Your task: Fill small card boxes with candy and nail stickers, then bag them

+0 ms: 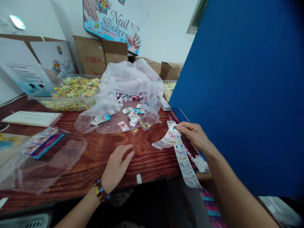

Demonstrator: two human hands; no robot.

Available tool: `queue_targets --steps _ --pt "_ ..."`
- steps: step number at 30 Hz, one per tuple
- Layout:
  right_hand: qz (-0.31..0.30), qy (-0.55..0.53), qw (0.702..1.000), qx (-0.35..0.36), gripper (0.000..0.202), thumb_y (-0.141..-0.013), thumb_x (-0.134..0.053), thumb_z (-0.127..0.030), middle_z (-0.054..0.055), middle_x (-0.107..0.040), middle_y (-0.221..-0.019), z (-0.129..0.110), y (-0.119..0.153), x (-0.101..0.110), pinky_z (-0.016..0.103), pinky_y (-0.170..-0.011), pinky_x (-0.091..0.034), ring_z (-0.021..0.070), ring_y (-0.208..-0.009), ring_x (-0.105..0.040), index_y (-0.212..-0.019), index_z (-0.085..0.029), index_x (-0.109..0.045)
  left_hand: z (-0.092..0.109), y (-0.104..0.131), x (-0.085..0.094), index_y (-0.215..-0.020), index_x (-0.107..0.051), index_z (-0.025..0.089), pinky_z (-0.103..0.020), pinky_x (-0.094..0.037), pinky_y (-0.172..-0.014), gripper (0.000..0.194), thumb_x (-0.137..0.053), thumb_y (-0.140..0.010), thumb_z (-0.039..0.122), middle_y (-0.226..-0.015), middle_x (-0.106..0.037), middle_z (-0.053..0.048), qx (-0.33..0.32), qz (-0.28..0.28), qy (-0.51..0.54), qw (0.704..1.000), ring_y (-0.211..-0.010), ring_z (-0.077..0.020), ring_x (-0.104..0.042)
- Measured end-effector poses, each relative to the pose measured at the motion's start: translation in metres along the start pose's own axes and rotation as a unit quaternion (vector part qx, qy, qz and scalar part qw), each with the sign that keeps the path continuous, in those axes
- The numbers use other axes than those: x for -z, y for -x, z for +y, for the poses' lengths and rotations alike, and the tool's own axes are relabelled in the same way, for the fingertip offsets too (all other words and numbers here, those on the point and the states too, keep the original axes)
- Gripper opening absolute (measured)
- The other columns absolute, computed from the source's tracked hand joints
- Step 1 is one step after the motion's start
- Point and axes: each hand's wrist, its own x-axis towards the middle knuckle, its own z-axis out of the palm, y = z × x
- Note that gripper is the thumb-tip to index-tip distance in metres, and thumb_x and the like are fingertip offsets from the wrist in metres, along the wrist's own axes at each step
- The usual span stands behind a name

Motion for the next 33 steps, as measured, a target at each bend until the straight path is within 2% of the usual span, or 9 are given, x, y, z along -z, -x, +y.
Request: queue_targets --steps 3,6,8,12,16,19,23,26,33 --pt "-0.053 -0.059 0.997 0.002 0.030 -0.075 -0.067 -0.046 -0.001 -0.060 -0.063 -0.021 -0.017 -0.035 0.023 -0.054 -0.039 0.0118 -0.057 -0.051 -0.068 -0.017 -0.065 0.016 -0.021 -0.005 -0.114 -0.066 0.022 -0.034 -0.046 -0.097 0.034 -0.054 -0.089 0.041 -0.117 -0.068 -0.006 0.055 -0.045 0.115 0.991 -0.108 -0.0217 -0.062" --pt "-0.081 -0.050 0.995 0.031 0.031 -0.076 -0.065 -0.045 -0.001 -0.060 -0.059 -0.025 -0.030 -0.069 0.024 -0.054 -0.040 0.0122 -0.056 -0.051 -0.065 -0.016 -0.065 0.018 -0.026 -0.009 -0.092 -0.072 0.018 -0.027 -0.049 -0.073 0.030 -0.057 -0.085 0.043 -0.092 -0.074 -0.004 0.098 -0.115 0.227 0.962 -0.083 -0.0191 -0.066" --pt "-0.071 -0.019 0.995 0.073 0.030 -0.080 -0.062 -0.043 0.000 -0.063 -0.062 -0.028 -0.027 -0.090 0.024 -0.056 -0.042 0.0135 -0.059 -0.055 -0.067 -0.016 -0.067 0.011 -0.023 -0.008 -0.076 -0.071 0.015 -0.023 -0.044 -0.058 0.032 -0.062 -0.081 0.045 -0.072 -0.070 -0.002 0.155 -0.107 0.282 0.941 -0.063 -0.0144 -0.061" --pt "-0.085 0.070 0.980 0.167 0.022 -0.090 -0.054 -0.031 0.004 -0.075 -0.092 -0.033 0.011 -0.129 0.032 -0.078 -0.051 0.0191 -0.083 -0.067 -0.090 -0.022 -0.074 -0.006 -0.014 0.001 -0.073 -0.069 0.013 -0.022 -0.042 -0.054 0.034 -0.075 -0.068 0.046 -0.065 -0.067 -0.001 0.279 -0.015 0.428 0.859 -0.055 -0.0110 -0.056" --pt "-0.157 0.168 0.936 0.265 0.023 -0.089 -0.056 -0.023 0.004 -0.069 -0.119 -0.019 0.054 -0.161 0.049 -0.109 -0.034 0.0225 -0.112 -0.062 -0.105 -0.030 -0.072 -0.013 -0.010 0.016 -0.084 -0.069 0.012 -0.025 -0.048 -0.059 0.042 -0.075 -0.067 0.050 -0.070 -0.069 -0.005 0.313 -0.013 0.513 0.799 -0.059 -0.0138 -0.061" --pt "-0.163 0.138 0.942 0.258 0.022 -0.090 -0.057 -0.026 0.005 -0.069 -0.119 -0.006 0.063 -0.168 0.051 -0.109 -0.032 0.0236 -0.116 -0.060 -0.105 -0.030 -0.071 -0.017 -0.007 0.021 -0.086 -0.071 0.012 -0.026 -0.049 -0.062 0.040 -0.079 -0.065 0.045 -0.073 -0.070 -0.005 0.306 -0.032 0.480 0.822 -0.060 -0.0136 -0.061" --pt "-0.060 0.043 0.986 0.146 0.018 -0.089 -0.058 -0.030 0.006 -0.072 -0.105 -0.002 0.043 -0.165 0.037 -0.089 -0.048 0.0214 -0.099 -0.065 -0.101 -0.025 -0.070 -0.020 -0.004 0.022 -0.089 -0.074 0.014 -0.024 -0.047 -0.064 0.030 -0.073 -0.071 0.038 -0.077 -0.071 -0.003 0.241 -0.066 0.391 0.886 -0.065 -0.0136 -0.060" --pt "-0.100 0.010 0.991 0.086 0.012 -0.083 -0.063 -0.033 0.002 -0.069 -0.083 -0.003 0.024 -0.168 0.028 -0.070 -0.048 0.0176 -0.077 -0.063 -0.085 -0.022 -0.068 -0.020 -0.004 0.022 -0.091 -0.074 0.016 -0.024 -0.046 -0.065 0.026 -0.069 -0.075 0.036 -0.080 -0.072 -0.002 0.200 -0.078 0.338 0.916 -0.068 -0.0146 -0.061" --pt "-0.086 -0.076 0.992 0.050 0.015 -0.082 -0.060 -0.029 -0.002 -0.058 -0.068 -0.003 0.015 -0.176 0.024 -0.061 -0.040 0.0129 -0.065 -0.052 -0.071 -0.019 -0.060 -0.027 0.006 0.017 -0.077 -0.070 0.014 -0.029 -0.054 -0.065 0.023 -0.073 -0.067 0.035 -0.076 -0.071 -0.003 0.262 -0.081 0.352 0.895 -0.069 -0.0176 -0.064"
